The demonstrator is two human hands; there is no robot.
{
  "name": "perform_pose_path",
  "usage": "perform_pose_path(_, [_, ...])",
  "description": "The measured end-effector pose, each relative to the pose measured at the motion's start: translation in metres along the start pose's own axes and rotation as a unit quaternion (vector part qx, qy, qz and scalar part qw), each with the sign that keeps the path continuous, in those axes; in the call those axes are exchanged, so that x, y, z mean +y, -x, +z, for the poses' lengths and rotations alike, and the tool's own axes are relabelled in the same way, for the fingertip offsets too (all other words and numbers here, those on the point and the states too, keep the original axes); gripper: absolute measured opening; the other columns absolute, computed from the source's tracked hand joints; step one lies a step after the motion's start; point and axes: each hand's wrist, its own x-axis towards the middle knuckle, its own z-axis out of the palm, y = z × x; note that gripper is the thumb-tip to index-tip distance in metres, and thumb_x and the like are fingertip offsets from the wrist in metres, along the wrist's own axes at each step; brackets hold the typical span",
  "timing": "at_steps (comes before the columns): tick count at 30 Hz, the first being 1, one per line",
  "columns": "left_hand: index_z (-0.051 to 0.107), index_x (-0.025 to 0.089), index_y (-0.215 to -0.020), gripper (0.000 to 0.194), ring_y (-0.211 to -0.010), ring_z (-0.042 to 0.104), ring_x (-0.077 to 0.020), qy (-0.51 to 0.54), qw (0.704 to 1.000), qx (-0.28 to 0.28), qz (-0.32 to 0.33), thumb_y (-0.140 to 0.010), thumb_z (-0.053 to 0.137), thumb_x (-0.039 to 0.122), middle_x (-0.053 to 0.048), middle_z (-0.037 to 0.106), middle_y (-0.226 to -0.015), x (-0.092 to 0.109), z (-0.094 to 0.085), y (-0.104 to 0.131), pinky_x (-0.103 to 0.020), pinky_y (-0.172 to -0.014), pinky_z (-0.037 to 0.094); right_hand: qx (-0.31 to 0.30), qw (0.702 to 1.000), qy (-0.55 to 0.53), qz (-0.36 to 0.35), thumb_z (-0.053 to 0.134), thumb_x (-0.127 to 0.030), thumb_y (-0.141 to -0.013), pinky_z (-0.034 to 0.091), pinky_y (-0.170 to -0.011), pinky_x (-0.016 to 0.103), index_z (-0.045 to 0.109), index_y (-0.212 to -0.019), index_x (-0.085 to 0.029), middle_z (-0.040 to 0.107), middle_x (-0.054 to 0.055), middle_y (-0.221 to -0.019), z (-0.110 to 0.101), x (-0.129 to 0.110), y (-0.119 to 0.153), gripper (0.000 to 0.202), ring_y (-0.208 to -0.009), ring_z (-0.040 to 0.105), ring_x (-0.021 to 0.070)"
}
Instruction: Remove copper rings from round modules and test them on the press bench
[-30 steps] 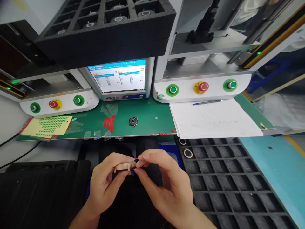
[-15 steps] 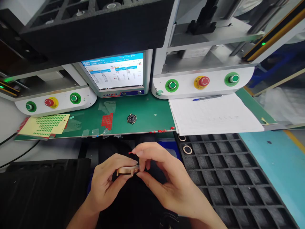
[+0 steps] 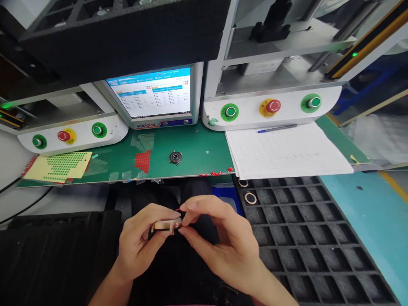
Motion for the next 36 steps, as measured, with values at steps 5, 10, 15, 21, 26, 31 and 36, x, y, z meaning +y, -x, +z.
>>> perform_pose_path(5, [0.067, 0.016, -0.11, 0.018, -0.081, 0.07, -0.0142, 0.004, 1.0, -0.011, 0.011, -0.093, 0.061, 0.017, -0.007, 0.074, -0.092, 0.002, 0.001, 0.0, -0.021, -0.072, 0.057, -0.111, 0.993, -0.03, 0.023, 0.058, 0.006, -0.085, 0.059, -0.069, 0.026, 0.054, -0.129, -0.032, 0.063, 0.003, -0.109, -0.011, 0.0, -0.006, 0.058, -0.081, 0.062, 0.0119])
perform_pose_path(10, [0.066, 0.016, -0.112, 0.019, -0.082, 0.07, -0.0148, -0.007, 0.999, 0.011, 0.031, -0.093, 0.06, 0.016, -0.007, 0.074, -0.093, 0.001, 0.004, 0.002, -0.021, -0.074, 0.059, -0.092, 0.996, -0.009, -0.018, 0.056, 0.009, -0.084, 0.06, -0.074, 0.026, 0.052, -0.131, -0.031, 0.063, 0.004, -0.111, -0.007, 0.002, -0.002, 0.063, -0.091, 0.064, 0.0135])
perform_pose_path(15, [0.066, 0.017, -0.113, 0.022, -0.083, 0.071, -0.0144, -0.013, 0.999, 0.043, 0.024, -0.091, 0.061, 0.013, -0.007, 0.075, -0.097, -0.003, 0.006, 0.004, -0.02, -0.07, 0.059, 0.055, 0.997, 0.028, -0.042, 0.066, 0.01, -0.078, 0.061, -0.084, 0.035, 0.057, -0.127, -0.028, 0.064, 0.005, -0.111, 0.007, 0.005, 0.004, 0.063, -0.085, 0.069, 0.015])
perform_pose_path(21, [0.067, 0.018, -0.112, 0.022, -0.082, 0.071, -0.0149, -0.02, 0.998, 0.059, 0.031, -0.092, 0.061, 0.013, -0.007, 0.076, -0.097, -0.006, 0.008, 0.007, -0.02, -0.066, 0.059, 0.094, 0.994, 0.034, -0.037, 0.066, 0.013, -0.077, 0.059, -0.091, 0.03, 0.058, -0.124, -0.023, 0.071, 0.001, -0.09, 0.016, 0.005, 0.009, 0.06, -0.108, 0.066, 0.017])
perform_pose_path(26, [0.066, 0.015, -0.113, 0.022, -0.084, 0.071, -0.0142, -0.035, 0.996, 0.072, 0.037, -0.092, 0.061, 0.013, -0.008, 0.075, -0.098, -0.007, 0.01, 0.009, -0.02, -0.07, 0.06, 0.089, 0.991, 0.071, -0.066, 0.065, 0.016, -0.075, 0.06, -0.089, 0.024, 0.058, -0.123, -0.021, 0.071, 0.001, -0.096, 0.014, 0.003, 0.012, 0.061, -0.103, 0.067, 0.0138])
perform_pose_path(31, [0.066, 0.012, -0.112, 0.021, -0.079, 0.07, -0.0128, -0.058, 0.991, 0.104, 0.059, -0.092, 0.06, 0.012, -0.008, 0.075, -0.093, -0.004, 0.012, 0.011, -0.019, -0.07, 0.059, 0.051, 0.982, 0.13, -0.125, 0.06, 0.019, -0.072, 0.064, -0.072, 0.02, 0.056, -0.127, -0.022, 0.06, 0.004, -0.115, 0.011, 0.003, 0.011, 0.069, -0.083, 0.069, 0.01])
perform_pose_path(36, [0.068, 0.014, -0.113, 0.026, -0.076, 0.07, -0.0137, -0.062, 0.986, 0.151, 0.031, -0.088, 0.062, 0.008, -0.007, 0.075, -0.091, 0.0, 0.017, 0.015, -0.02, -0.064, 0.058, 0.036, 0.984, 0.136, -0.106, 0.054, 0.017, -0.072, 0.064, -0.069, 0.02, 0.056, -0.128, -0.03, 0.054, 0.001, -0.105, 0.022, 0.0, 0.011, 0.073, -0.083, 0.068, 0.0101])
